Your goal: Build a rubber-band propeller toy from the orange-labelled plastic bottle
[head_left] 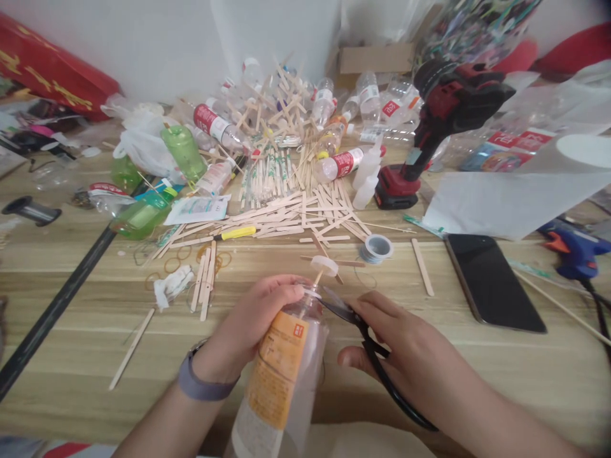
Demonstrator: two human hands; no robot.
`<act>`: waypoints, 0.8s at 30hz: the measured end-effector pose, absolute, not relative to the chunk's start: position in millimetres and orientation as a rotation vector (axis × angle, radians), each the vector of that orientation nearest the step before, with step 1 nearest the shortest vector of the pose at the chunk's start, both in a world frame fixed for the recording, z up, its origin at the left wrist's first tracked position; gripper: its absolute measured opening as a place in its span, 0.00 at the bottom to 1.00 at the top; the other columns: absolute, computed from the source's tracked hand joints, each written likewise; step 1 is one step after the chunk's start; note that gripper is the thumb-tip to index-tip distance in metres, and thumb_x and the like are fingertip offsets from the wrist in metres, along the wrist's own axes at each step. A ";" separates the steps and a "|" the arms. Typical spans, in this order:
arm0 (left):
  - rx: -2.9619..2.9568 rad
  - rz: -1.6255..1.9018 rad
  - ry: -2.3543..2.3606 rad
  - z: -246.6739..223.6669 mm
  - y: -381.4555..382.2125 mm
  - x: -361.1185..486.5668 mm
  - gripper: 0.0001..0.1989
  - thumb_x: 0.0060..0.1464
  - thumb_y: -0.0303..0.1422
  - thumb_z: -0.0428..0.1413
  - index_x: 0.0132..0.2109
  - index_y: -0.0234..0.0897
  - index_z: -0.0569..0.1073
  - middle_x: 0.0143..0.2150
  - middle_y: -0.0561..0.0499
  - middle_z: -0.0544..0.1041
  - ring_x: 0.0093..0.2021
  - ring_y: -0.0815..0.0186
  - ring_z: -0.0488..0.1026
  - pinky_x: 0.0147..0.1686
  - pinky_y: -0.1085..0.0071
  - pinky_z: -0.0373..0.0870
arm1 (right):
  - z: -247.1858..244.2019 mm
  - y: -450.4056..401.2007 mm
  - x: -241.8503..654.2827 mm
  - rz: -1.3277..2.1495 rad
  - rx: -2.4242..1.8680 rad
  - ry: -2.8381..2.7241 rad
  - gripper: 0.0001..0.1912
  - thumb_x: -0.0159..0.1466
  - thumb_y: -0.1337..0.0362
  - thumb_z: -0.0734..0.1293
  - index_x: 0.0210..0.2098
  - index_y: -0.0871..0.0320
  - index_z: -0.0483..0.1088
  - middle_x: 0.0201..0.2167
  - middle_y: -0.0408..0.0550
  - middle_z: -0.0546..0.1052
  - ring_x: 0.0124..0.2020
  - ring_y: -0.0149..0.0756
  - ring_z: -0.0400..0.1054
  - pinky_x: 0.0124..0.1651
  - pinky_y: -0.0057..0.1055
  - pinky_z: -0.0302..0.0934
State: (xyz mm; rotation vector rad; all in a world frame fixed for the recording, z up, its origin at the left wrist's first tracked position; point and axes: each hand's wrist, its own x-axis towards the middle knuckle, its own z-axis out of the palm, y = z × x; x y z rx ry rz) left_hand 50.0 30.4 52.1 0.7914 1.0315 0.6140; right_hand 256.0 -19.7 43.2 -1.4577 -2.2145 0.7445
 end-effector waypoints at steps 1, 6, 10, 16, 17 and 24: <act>0.775 0.625 1.017 50.1 29.8 49.3 0.11 0.47 0.37 0.57 0.35 0.35 0.78 0.31 0.48 0.80 0.31 0.64 0.74 0.32 0.71 0.67 | 40.0 -20.0 255.0 0.739 -1.455 -2.209 0.18 0.63 0.49 0.66 0.45 0.55 0.71 0.36 0.51 0.75 0.35 0.43 0.74 0.35 0.36 0.69; 0.715 0.661 0.976 43.5 26.7 45.7 0.14 0.49 0.39 0.57 0.40 0.35 0.77 0.32 0.48 0.80 0.31 0.63 0.75 0.33 0.69 0.69 | 33.0 -21.5 250.2 0.763 -1.423 -2.182 0.23 0.63 0.45 0.63 0.45 0.58 0.70 0.35 0.52 0.74 0.33 0.42 0.74 0.32 0.35 0.69; 0.670 0.627 0.953 41.9 25.4 46.1 0.16 0.48 0.40 0.58 0.41 0.34 0.76 0.31 0.47 0.80 0.29 0.64 0.75 0.31 0.71 0.68 | 33.4 -21.7 248.0 0.745 -1.365 -2.127 0.23 0.65 0.44 0.60 0.43 0.58 0.71 0.31 0.50 0.74 0.30 0.39 0.73 0.29 0.30 0.66; 0.705 0.602 0.953 43.0 23.5 43.1 0.20 0.45 0.42 0.62 0.41 0.33 0.76 0.30 0.47 0.80 0.30 0.63 0.75 0.31 0.70 0.68 | 33.0 -23.7 250.1 0.783 -1.317 -2.080 0.21 0.66 0.46 0.60 0.36 0.58 0.71 0.26 0.47 0.73 0.27 0.35 0.70 0.28 0.27 0.62; 0.710 0.595 0.961 42.5 22.7 42.5 0.20 0.45 0.43 0.62 0.42 0.33 0.76 0.30 0.48 0.80 0.30 0.63 0.74 0.31 0.70 0.67 | 32.6 -24.3 250.8 0.800 -1.315 -2.073 0.21 0.66 0.46 0.60 0.34 0.58 0.70 0.25 0.46 0.72 0.26 0.34 0.69 0.27 0.26 0.61; 0.822 0.616 0.953 36.1 16.8 43.1 0.16 0.47 0.42 0.64 0.40 0.36 0.79 0.38 0.50 0.80 0.37 0.66 0.74 0.40 0.72 0.67 | 31.2 -28.2 254.6 0.959 -1.322 -2.066 0.21 0.66 0.46 0.60 0.29 0.57 0.68 0.23 0.43 0.69 0.23 0.31 0.64 0.25 0.26 0.57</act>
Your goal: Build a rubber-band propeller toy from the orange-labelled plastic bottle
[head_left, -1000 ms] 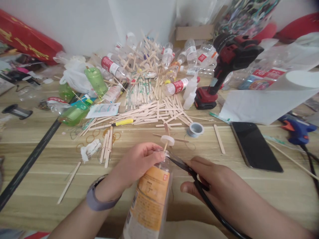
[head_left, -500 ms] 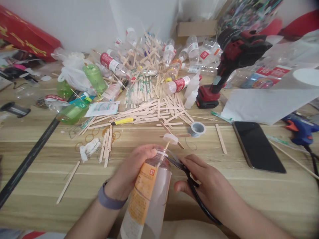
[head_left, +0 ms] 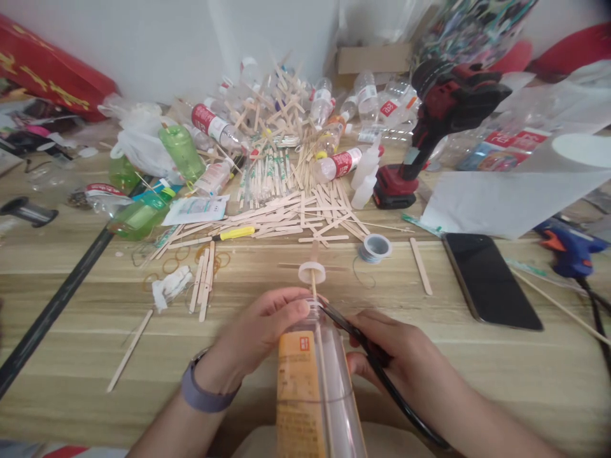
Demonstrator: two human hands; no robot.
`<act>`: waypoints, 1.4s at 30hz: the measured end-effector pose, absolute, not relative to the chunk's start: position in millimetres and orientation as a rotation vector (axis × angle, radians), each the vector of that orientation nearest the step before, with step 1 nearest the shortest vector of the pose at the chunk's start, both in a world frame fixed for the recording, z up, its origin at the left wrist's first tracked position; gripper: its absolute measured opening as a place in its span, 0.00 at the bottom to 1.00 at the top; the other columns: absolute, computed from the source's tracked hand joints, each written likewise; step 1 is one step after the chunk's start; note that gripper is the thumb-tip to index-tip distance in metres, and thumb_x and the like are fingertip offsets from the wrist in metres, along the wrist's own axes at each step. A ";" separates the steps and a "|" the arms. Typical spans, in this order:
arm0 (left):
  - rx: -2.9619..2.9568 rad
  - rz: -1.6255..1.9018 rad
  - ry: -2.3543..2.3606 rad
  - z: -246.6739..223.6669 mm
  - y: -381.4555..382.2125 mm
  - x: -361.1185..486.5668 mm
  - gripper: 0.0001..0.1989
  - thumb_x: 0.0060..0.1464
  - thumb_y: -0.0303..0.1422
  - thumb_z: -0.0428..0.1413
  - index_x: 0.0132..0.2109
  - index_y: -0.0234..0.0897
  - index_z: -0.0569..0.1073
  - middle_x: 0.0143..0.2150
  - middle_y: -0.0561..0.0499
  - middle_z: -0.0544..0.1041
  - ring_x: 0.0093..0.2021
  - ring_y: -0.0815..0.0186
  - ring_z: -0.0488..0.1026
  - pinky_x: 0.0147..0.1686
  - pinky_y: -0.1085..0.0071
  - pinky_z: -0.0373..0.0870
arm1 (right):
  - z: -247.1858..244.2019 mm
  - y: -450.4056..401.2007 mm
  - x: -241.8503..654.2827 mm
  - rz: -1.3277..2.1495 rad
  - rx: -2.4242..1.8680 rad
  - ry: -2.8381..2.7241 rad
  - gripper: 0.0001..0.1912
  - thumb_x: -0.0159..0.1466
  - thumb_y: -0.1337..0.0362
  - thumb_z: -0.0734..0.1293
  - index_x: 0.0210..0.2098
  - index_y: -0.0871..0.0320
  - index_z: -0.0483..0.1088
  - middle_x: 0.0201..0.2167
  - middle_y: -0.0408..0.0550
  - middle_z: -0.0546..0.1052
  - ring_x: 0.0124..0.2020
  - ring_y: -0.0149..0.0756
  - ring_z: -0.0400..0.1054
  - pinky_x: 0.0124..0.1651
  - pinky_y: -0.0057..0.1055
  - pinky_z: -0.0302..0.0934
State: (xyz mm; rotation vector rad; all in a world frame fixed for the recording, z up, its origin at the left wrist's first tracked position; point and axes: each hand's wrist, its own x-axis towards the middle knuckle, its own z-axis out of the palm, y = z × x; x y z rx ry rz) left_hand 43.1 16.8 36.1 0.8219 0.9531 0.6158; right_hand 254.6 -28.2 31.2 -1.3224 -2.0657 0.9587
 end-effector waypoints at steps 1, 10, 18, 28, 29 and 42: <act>0.808 0.611 0.936 35.6 16.8 43.3 0.17 0.47 0.42 0.64 0.41 0.36 0.79 0.38 0.50 0.80 0.37 0.66 0.73 0.40 0.72 0.66 | 32.3 -28.3 254.5 0.951 -1.328 -2.072 0.21 0.66 0.46 0.60 0.29 0.57 0.68 0.23 0.43 0.70 0.24 0.32 0.65 0.26 0.26 0.58; 0.670 0.611 0.781 43.5 30.2 44.5 0.19 0.49 0.40 0.63 0.46 0.34 0.76 0.40 0.47 0.79 0.38 0.65 0.75 0.41 0.70 0.69 | 34.0 -20.0 249.5 0.399 -1.406 -2.240 0.24 0.69 0.47 0.54 0.38 0.59 0.70 0.27 0.48 0.74 0.23 0.36 0.72 0.23 0.29 0.63; 0.677 0.587 0.896 47.3 37.2 50.0 0.16 0.51 0.39 0.60 0.44 0.34 0.76 0.37 0.48 0.79 0.35 0.64 0.76 0.36 0.70 0.70 | 29.7 -19.5 243.2 0.343 -1.484 -2.279 0.16 0.68 0.55 0.61 0.47 0.59 0.69 0.33 0.49 0.76 0.27 0.40 0.75 0.26 0.32 0.67; 0.866 0.684 1.105 40.9 44.6 40.7 0.15 0.52 0.40 0.58 0.45 0.38 0.72 0.35 0.51 0.80 0.35 0.64 0.77 0.35 0.71 0.69 | 24.5 -20.6 234.5 0.468 -1.537 -2.139 0.09 0.64 0.64 0.65 0.45 0.56 0.69 0.32 0.47 0.73 0.28 0.41 0.75 0.27 0.34 0.67; 0.918 0.681 1.140 40.0 45.0 40.4 0.15 0.52 0.40 0.58 0.44 0.38 0.72 0.36 0.52 0.80 0.36 0.64 0.77 0.37 0.70 0.69 | 23.8 -20.6 232.2 0.475 -1.538 -2.142 0.08 0.64 0.64 0.65 0.44 0.56 0.69 0.32 0.47 0.73 0.28 0.41 0.75 0.27 0.33 0.67; 0.972 0.612 1.162 31.4 54.8 37.6 0.10 0.52 0.39 0.56 0.39 0.38 0.73 0.32 0.52 0.79 0.37 0.62 0.76 0.39 0.68 0.68 | 24.3 -20.7 230.1 0.855 -1.510 -2.064 0.12 0.62 0.71 0.62 0.45 0.58 0.68 0.35 0.50 0.72 0.31 0.38 0.71 0.32 0.32 0.68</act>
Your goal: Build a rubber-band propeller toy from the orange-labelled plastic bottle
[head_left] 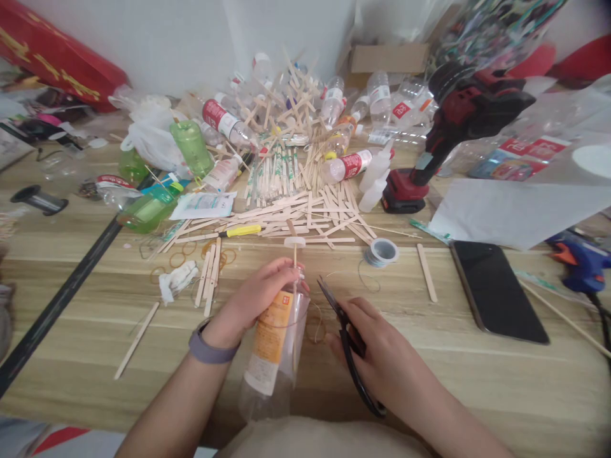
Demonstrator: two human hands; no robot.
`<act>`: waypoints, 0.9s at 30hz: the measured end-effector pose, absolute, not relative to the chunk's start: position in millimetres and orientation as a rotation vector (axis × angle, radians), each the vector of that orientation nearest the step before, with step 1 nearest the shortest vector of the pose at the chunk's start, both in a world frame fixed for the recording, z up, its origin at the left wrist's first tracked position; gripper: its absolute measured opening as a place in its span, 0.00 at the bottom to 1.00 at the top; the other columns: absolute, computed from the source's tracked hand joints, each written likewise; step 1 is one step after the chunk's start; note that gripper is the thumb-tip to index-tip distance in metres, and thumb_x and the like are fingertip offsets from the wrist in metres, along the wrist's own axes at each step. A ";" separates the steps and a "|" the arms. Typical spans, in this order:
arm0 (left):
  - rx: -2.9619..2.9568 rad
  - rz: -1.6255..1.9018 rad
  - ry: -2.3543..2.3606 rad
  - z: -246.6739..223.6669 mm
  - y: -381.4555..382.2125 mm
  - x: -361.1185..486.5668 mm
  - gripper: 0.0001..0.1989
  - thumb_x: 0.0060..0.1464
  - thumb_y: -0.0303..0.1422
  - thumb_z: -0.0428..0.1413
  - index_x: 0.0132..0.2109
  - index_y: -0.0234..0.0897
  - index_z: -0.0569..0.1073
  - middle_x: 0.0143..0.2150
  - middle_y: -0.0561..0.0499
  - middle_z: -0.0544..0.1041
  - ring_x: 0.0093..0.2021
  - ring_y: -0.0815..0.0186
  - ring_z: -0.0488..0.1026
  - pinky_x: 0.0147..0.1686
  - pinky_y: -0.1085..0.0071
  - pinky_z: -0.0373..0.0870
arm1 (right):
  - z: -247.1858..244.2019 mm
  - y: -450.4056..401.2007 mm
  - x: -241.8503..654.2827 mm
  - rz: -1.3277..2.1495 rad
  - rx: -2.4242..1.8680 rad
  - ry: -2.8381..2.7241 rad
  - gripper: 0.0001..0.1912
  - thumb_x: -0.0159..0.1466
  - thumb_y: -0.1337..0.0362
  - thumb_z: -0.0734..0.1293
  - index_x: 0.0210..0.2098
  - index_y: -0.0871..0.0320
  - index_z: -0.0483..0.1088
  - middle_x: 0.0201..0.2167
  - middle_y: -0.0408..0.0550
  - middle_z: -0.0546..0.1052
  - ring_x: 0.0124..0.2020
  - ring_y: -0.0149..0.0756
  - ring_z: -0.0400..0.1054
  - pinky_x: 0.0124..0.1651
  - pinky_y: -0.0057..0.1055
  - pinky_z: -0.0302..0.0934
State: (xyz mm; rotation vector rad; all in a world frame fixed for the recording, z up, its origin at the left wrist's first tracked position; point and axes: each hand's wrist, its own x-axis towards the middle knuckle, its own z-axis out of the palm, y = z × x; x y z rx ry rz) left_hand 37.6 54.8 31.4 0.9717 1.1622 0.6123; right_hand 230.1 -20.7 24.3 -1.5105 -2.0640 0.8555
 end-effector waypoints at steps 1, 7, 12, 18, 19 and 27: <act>0.955 0.603 1.152 33.6 56.4 37.0 0.10 0.52 0.38 0.56 0.39 0.38 0.73 0.31 0.52 0.79 0.35 0.62 0.76 0.38 0.68 0.68 | 24.6 -20.9 230.0 0.850 -1.507 -2.055 0.12 0.62 0.71 0.62 0.45 0.58 0.68 0.35 0.50 0.72 0.31 0.37 0.71 0.32 0.32 0.68; 0.925 0.477 1.087 41.0 57.9 32.8 0.09 0.51 0.36 0.57 0.37 0.37 0.74 0.28 0.52 0.78 0.28 0.65 0.73 0.30 0.71 0.64 | 24.7 -18.9 228.4 0.781 -1.453 -2.019 0.10 0.64 0.70 0.61 0.43 0.57 0.69 0.32 0.47 0.71 0.25 0.33 0.69 0.28 0.29 0.65; 0.895 0.393 0.963 42.7 49.3 33.5 0.06 0.51 0.32 0.56 0.36 0.37 0.76 0.29 0.54 0.79 0.30 0.67 0.73 0.33 0.73 0.65 | 24.2 -2.2 232.4 0.765 -1.208 -2.050 0.17 0.62 0.73 0.60 0.50 0.56 0.67 0.42 0.51 0.75 0.39 0.36 0.73 0.37 0.29 0.68; 0.825 0.399 0.905 49.1 37.3 34.4 0.09 0.51 0.29 0.54 0.39 0.37 0.77 0.29 0.54 0.80 0.32 0.65 0.75 0.35 0.71 0.67 | 18.6 23.0 229.3 0.757 -1.136 -2.222 0.16 0.61 0.73 0.60 0.49 0.58 0.66 0.39 0.52 0.77 0.37 0.39 0.73 0.39 0.34 0.68; 0.816 0.384 0.916 49.0 36.4 32.8 0.10 0.51 0.31 0.54 0.40 0.37 0.77 0.29 0.54 0.80 0.31 0.65 0.75 0.35 0.71 0.67 | 17.9 26.1 230.5 0.699 -1.183 -2.234 0.14 0.62 0.72 0.60 0.47 0.59 0.67 0.37 0.52 0.77 0.35 0.39 0.73 0.37 0.34 0.68; 0.768 0.391 0.941 41.9 37.4 20.2 0.14 0.49 0.36 0.58 0.43 0.37 0.74 0.28 0.50 0.79 0.30 0.64 0.74 0.32 0.70 0.66 | 33.3 24.8 247.8 0.345 -1.407 -2.147 0.18 0.64 0.66 0.61 0.54 0.58 0.66 0.52 0.57 0.74 0.34 0.38 0.75 0.33 0.32 0.71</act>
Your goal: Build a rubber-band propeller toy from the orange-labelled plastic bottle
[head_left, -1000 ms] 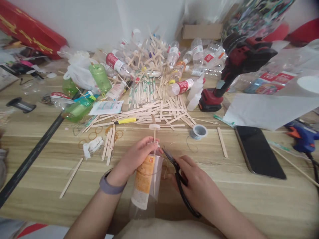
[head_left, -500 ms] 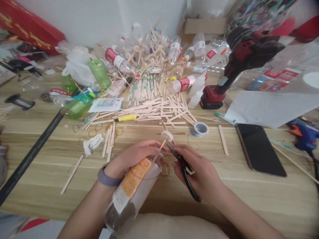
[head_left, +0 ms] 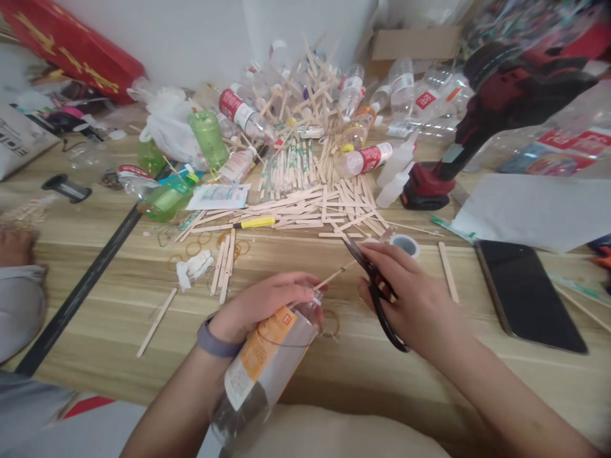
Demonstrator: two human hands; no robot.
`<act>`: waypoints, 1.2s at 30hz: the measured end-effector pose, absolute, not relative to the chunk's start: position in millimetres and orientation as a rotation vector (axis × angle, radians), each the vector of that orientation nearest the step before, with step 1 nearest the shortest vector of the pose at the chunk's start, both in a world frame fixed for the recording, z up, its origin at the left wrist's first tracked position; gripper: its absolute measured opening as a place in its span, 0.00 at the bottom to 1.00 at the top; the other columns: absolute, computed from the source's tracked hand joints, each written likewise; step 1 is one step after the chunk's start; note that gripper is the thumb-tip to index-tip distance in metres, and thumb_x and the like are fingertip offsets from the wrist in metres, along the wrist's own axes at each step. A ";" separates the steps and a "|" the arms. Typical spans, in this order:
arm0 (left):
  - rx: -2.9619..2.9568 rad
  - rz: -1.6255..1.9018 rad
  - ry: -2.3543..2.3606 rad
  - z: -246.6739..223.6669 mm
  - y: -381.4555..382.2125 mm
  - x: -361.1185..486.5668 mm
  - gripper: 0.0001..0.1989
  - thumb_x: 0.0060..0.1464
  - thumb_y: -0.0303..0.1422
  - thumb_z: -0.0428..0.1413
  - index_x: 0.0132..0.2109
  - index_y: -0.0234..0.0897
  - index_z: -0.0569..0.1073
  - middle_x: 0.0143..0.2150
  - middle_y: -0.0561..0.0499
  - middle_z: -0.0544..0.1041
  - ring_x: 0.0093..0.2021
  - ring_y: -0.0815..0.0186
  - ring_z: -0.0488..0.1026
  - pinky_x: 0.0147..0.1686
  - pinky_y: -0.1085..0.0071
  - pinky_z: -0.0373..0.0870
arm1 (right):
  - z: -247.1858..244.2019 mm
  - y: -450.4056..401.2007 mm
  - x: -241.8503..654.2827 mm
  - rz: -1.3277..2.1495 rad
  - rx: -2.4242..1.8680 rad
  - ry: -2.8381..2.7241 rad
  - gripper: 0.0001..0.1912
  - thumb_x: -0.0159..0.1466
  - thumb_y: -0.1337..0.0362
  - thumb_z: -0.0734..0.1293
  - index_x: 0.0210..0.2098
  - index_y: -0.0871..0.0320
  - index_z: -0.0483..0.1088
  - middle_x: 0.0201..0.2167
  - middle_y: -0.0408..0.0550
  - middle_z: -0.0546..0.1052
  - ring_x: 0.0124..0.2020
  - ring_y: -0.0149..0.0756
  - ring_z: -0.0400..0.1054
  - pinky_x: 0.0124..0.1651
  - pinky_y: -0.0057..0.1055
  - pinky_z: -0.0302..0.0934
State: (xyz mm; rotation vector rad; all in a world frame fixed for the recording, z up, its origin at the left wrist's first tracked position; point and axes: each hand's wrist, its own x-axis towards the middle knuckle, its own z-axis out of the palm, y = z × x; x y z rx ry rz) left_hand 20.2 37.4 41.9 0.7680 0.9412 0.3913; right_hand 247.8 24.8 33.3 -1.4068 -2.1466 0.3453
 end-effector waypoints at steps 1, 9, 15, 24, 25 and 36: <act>0.769 0.401 0.944 41.5 37.8 19.6 0.14 0.48 0.36 0.58 0.43 0.37 0.74 0.28 0.50 0.79 0.29 0.65 0.74 0.31 0.71 0.66 | 35.3 18.7 247.1 0.368 -1.428 -2.139 0.19 0.64 0.65 0.62 0.55 0.57 0.65 0.48 0.55 0.77 0.29 0.36 0.75 0.30 0.31 0.70; 0.747 0.491 0.943 30.0 39.9 16.2 0.17 0.49 0.37 0.59 0.47 0.36 0.75 0.32 0.50 0.79 0.30 0.66 0.74 0.31 0.72 0.66 | 26.6 -30.5 230.1 0.684 -1.294 -2.206 0.19 0.66 0.68 0.60 0.56 0.54 0.65 0.44 0.46 0.82 0.37 0.36 0.79 0.36 0.25 0.73; 0.704 0.559 0.944 29.6 42.5 19.5 0.17 0.47 0.36 0.61 0.45 0.36 0.77 0.32 0.51 0.79 0.33 0.65 0.75 0.35 0.71 0.66 | 23.2 -36.1 224.5 0.668 -1.333 -2.159 0.18 0.66 0.67 0.61 0.55 0.55 0.65 0.40 0.45 0.82 0.33 0.36 0.79 0.32 0.25 0.73; 0.721 0.623 1.021 37.3 39.5 23.2 0.16 0.47 0.36 0.61 0.45 0.38 0.77 0.33 0.52 0.79 0.34 0.65 0.74 0.36 0.71 0.66 | 24.2 -36.7 224.0 0.669 -1.344 -2.153 0.18 0.67 0.66 0.59 0.55 0.55 0.67 0.35 0.48 0.82 0.29 0.37 0.78 0.26 0.27 0.71; 0.722 0.617 1.025 37.1 39.4 23.1 0.16 0.48 0.36 0.61 0.45 0.38 0.76 0.33 0.52 0.79 0.34 0.65 0.74 0.36 0.71 0.66 | 24.8 -36.5 224.2 0.682 -1.345 -2.153 0.18 0.67 0.66 0.59 0.55 0.56 0.67 0.34 0.48 0.82 0.28 0.37 0.78 0.26 0.27 0.70; 1.027 0.492 1.066 39.1 37.4 24.6 0.12 0.55 0.38 0.56 0.43 0.38 0.76 0.36 0.51 0.79 0.39 0.63 0.75 0.41 0.70 0.67 | 56.8 -15.5 234.9 0.928 -1.291 -2.200 0.19 0.63 0.69 0.62 0.51 0.50 0.73 0.29 0.42 0.81 0.27 0.35 0.77 0.28 0.25 0.71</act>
